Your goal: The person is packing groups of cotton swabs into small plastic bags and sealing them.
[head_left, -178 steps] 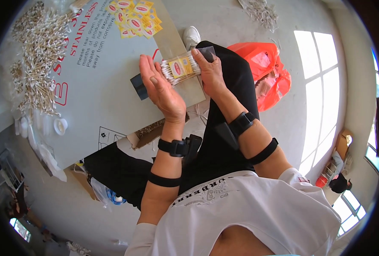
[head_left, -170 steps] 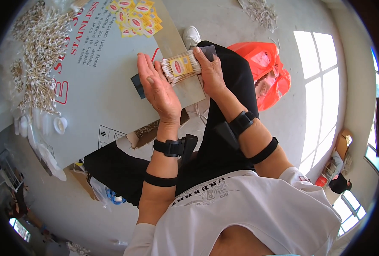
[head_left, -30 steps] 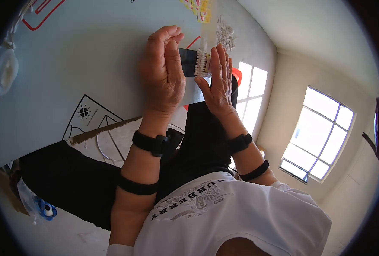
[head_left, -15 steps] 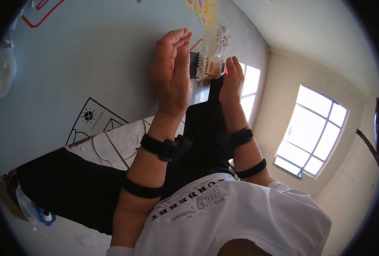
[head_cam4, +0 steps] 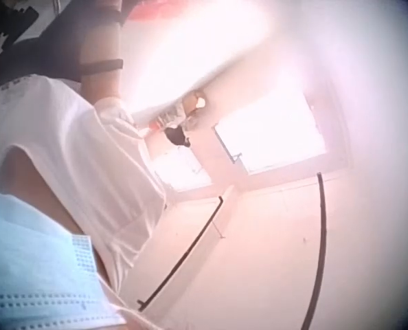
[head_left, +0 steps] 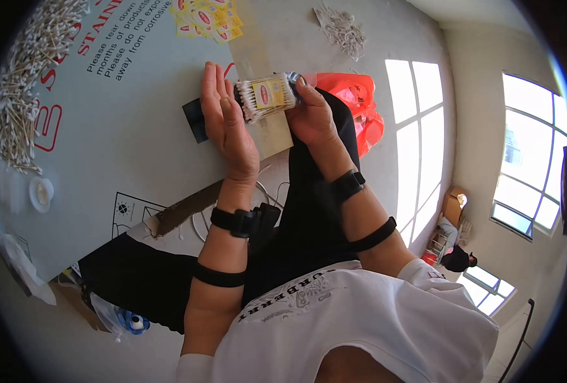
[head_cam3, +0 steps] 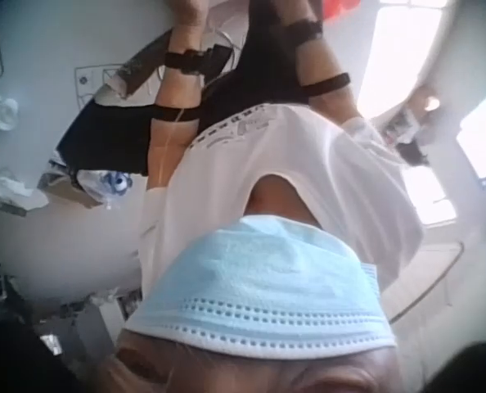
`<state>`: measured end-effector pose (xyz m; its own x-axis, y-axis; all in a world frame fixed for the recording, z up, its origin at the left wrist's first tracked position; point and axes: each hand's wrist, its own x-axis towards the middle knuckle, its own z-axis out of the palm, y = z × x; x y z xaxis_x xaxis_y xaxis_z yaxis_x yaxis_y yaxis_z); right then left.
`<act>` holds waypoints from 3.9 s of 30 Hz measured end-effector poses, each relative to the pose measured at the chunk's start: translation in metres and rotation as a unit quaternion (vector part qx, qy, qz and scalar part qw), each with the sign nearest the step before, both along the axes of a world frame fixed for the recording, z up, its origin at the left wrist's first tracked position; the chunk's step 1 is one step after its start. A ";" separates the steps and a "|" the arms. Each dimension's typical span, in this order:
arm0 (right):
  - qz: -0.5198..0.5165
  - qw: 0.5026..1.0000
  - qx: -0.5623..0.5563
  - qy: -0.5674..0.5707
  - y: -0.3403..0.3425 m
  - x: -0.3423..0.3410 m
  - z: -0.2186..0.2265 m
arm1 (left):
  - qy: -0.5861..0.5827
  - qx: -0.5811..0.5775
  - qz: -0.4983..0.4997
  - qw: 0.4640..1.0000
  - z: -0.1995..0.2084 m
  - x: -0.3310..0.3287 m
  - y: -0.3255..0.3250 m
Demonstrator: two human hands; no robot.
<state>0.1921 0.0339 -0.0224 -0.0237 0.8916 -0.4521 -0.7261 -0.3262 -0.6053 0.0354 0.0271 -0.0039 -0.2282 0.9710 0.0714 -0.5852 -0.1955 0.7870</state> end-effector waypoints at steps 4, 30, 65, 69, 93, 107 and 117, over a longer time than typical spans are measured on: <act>-0.018 0.999 -0.021 0.027 -0.008 0.005 -0.009 | 0.056 -0.019 0.014 0.998 0.007 0.011 0.006; -0.014 0.997 -0.067 -0.018 0.019 -0.016 -0.005 | 0.183 -0.009 0.020 0.983 0.000 0.014 0.009; 0.170 0.490 0.400 -0.756 0.016 0.010 0.061 | 0.181 -0.024 0.008 0.983 0.007 0.005 -0.002; 0.248 0.454 0.424 -0.743 0.036 0.014 0.058 | 0.199 -0.025 -0.006 0.980 0.007 0.005 0.000; 0.260 0.481 0.459 -0.700 0.045 0.011 0.046 | 0.206 -0.033 -0.006 0.978 0.007 0.021 -0.002; 0.260 0.483 0.474 -0.688 0.046 0.009 0.046 | 0.167 -0.043 -0.004 0.985 0.008 0.027 -0.002; 0.298 0.492 0.457 -0.679 0.047 0.009 0.048 | 0.156 -0.049 -0.037 0.986 0.008 0.028 -0.003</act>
